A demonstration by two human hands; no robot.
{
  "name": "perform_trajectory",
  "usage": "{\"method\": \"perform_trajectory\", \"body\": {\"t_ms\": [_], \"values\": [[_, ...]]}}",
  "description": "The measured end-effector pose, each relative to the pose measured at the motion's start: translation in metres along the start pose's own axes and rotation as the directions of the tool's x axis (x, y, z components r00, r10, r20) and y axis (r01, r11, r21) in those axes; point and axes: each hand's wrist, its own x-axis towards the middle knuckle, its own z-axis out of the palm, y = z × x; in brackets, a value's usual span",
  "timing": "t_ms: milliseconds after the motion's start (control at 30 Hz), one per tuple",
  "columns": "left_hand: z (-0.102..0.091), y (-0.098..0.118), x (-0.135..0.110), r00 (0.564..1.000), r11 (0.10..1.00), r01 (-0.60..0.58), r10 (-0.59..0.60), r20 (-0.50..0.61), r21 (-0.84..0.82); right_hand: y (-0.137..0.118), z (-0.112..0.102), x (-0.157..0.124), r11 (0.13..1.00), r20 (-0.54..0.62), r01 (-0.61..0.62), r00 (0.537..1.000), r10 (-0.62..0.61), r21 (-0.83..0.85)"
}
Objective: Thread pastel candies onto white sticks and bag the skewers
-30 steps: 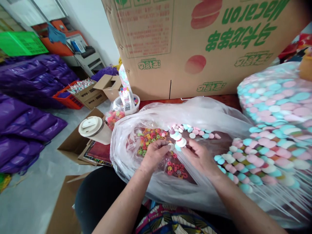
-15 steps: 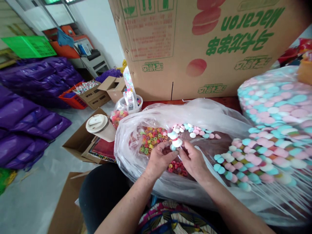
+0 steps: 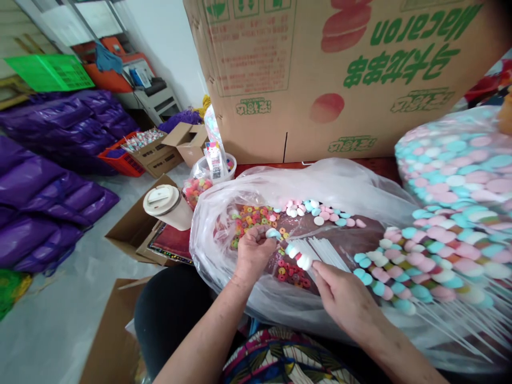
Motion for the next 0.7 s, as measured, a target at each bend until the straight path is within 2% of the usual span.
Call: {"method": "perform_trajectory", "body": {"t_ms": [167, 233, 300, 400, 500, 567, 633, 700], "values": [[-0.006, -0.005, -0.004, 0.994, 0.963, -0.108, 0.111, 0.003, 0.246, -0.009, 0.0, 0.008, 0.992, 0.047, -0.001, 0.999, 0.007, -0.127], [-0.008, -0.004, -0.007, 0.976, 0.89, -0.201, 0.216, 0.009, 0.409, -0.014, -0.004, 0.009, 0.98, 0.107, -0.001, 0.994, 0.022, -0.197], [-0.009, -0.004, -0.01, 0.947, 0.781, -0.285, 0.318, 0.039, 0.556, -0.02, -0.008, 0.01, 0.965, 0.157, -0.01, 0.986, 0.053, -0.263], [-0.01, -0.004, -0.011, 0.924, 0.701, -0.339, 0.372, 0.084, 0.628, -0.03, -0.01, 0.012, 0.945, 0.204, -0.044, 0.972, 0.115, -0.324], [-0.013, -0.007, -0.01, 0.914, 0.701, -0.363, 0.395, 0.089, 0.614, -0.035, -0.004, 0.014, 0.951, 0.22, -0.057, 0.967, 0.129, -0.305], [-0.018, -0.007, -0.007, 0.911, 0.727, -0.39, 0.395, 0.121, 0.565, -0.032, 0.002, 0.015, 0.968, 0.192, -0.054, 0.976, 0.103, -0.246], [-0.024, -0.004, -0.004, 0.931, 0.816, -0.364, 0.317, 0.179, 0.449, -0.026, 0.007, 0.018, 0.985, 0.151, -0.045, 0.986, 0.07, -0.165], [-0.027, 0.002, -0.001, 0.967, 0.935, -0.231, 0.189, 0.174, 0.27, -0.021, 0.01, 0.019, 0.996, 0.129, -0.034, 0.991, 0.045, -0.088]]}}
